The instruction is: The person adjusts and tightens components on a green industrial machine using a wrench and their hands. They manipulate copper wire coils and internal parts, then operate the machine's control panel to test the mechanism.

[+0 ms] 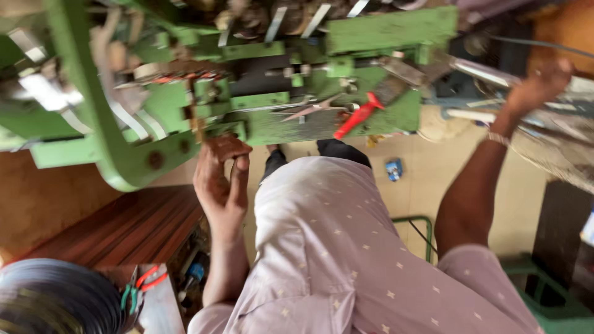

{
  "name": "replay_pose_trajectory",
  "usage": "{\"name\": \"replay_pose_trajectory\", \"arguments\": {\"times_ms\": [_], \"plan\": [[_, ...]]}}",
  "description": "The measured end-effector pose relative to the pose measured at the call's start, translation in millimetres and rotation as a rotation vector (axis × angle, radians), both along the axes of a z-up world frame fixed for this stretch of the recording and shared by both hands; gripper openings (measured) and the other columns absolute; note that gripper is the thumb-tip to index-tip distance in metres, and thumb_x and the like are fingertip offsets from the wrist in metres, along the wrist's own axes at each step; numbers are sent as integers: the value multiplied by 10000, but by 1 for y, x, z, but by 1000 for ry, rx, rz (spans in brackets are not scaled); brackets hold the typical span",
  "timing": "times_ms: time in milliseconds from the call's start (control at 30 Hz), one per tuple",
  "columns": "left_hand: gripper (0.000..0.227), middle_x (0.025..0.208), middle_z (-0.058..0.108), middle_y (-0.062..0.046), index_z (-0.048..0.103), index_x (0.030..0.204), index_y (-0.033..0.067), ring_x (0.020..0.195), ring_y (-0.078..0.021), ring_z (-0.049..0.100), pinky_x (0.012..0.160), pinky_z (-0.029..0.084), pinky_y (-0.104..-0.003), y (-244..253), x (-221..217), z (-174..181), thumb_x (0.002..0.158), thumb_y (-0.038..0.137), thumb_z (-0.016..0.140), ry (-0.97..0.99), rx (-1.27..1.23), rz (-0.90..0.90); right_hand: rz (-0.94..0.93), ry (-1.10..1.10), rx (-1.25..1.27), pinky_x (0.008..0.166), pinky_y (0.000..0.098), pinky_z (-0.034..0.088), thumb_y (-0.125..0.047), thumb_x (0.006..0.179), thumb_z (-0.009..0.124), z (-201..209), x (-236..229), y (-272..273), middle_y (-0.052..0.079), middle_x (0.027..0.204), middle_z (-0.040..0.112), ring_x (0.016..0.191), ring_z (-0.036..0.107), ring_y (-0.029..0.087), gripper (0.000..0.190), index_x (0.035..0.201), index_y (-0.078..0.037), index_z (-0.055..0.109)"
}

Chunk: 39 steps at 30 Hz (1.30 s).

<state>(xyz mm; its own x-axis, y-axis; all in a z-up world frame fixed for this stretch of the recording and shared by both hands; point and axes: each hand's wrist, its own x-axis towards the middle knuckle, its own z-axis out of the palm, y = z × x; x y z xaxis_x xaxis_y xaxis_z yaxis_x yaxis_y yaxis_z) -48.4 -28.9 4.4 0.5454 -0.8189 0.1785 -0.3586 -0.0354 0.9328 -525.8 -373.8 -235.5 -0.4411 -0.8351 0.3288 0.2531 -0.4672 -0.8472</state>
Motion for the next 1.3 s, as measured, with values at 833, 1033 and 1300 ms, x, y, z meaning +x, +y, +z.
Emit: {"name": "replay_pose_trajectory", "arguments": {"times_ms": [833, 1033, 1300], "plan": [[150, 1069, 696, -94, 666, 1170, -22, 868, -129, 674, 780, 550, -238, 12, 36, -34, 1154, 127, 656, 30, -159, 175, 719, -870, 114, 799, 254, 595, -82, 1043, 502, 125, 104, 180, -26, 791, 557, 732, 635, 69, 233, 1274, -74, 535], [175, 1006, 698, -101, 671, 1130, -19, 830, -138, 711, 747, 571, -230, 21, 29, -23, 1125, 156, 672, -23, -81, 194, 651, -230, 33, 636, 242, 441, -225, 1186, 500, 149, 205, 142, -27, 755, 476, 628, 510, 48, 186, 1247, -62, 566], [150, 998, 747, -70, 716, 1085, 25, 807, -139, 723, 705, 558, -248, 16, 19, -51, 1112, 151, 639, -5, 25, 140, 572, 1316, -238, 959, 422, 538, -188, 1185, 445, 97, 219, 115, 157, 1079, 687, 1047, 675, 287, 259, 1243, -3, 617]]}}
